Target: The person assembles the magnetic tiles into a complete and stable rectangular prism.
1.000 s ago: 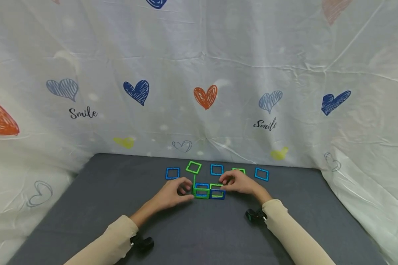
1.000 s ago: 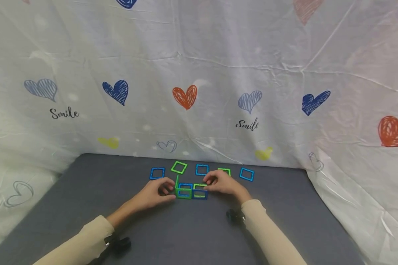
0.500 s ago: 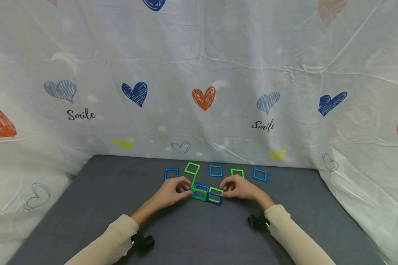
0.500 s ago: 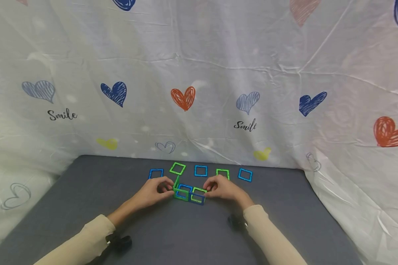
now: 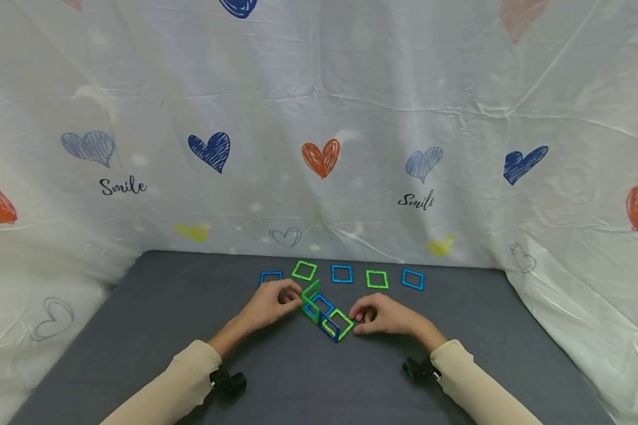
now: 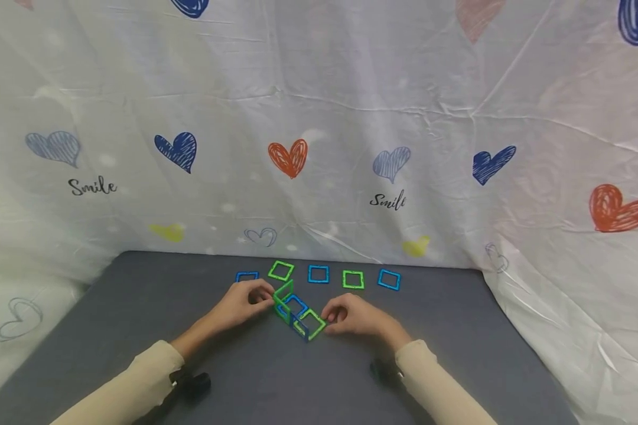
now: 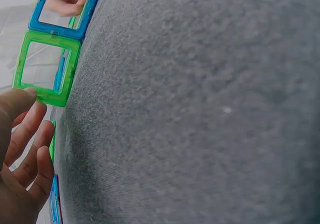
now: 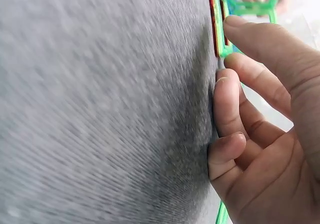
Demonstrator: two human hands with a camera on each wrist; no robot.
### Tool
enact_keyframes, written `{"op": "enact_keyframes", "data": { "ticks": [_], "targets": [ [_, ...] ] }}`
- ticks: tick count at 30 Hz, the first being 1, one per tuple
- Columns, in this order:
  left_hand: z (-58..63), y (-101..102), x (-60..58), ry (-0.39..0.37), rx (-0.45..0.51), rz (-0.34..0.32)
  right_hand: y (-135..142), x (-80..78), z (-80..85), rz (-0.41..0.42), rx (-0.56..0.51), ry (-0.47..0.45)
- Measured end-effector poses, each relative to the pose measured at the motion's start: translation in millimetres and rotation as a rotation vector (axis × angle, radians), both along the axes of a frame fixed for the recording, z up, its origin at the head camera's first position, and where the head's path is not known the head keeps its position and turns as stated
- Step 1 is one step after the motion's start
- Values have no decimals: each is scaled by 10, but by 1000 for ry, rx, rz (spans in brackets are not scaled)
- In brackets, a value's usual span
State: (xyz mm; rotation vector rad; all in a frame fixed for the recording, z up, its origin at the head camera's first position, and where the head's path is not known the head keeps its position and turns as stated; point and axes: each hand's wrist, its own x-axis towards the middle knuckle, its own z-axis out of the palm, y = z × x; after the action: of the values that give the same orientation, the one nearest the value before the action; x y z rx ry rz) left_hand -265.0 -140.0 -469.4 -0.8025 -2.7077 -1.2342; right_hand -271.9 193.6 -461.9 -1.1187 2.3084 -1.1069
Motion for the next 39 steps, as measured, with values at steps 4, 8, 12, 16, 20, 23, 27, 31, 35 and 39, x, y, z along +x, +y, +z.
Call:
{"op": "enact_keyframes", "data": {
  "ticks": [4,8,12,16,20,23,27,31,35,39],
  "targets": [
    [-1,20,-45,4,7,12,-29,76,-4,14,2,-16],
    [3,56,-103,-5,8,9,-67,135,-14,38,-4,-29],
    [10,122,-175,-6,-12,0,-125,178,-19,85,-17,-21],
    [35,225,-243,-7,-26,-29,-194,213,-20,124,-20,-8],
    [62,326,-290,-6,-19,-82,-264,252,-8,144,-7,-30],
    [74,380,-306,-22,-15,-115,-297,279,7,153,-3,-45],
    [86,379,-295,-33,-11,-135,-319,293,29,155,-13,-49],
    [90,316,-252,-22,-22,-141,-307,294,51,144,-27,-65],
    [79,233,-200,-18,-34,-146,-282,278,60,139,-37,-64],
    [71,127,-111,-32,-31,-157,-211,219,36,118,-46,-56]
  ]
}}
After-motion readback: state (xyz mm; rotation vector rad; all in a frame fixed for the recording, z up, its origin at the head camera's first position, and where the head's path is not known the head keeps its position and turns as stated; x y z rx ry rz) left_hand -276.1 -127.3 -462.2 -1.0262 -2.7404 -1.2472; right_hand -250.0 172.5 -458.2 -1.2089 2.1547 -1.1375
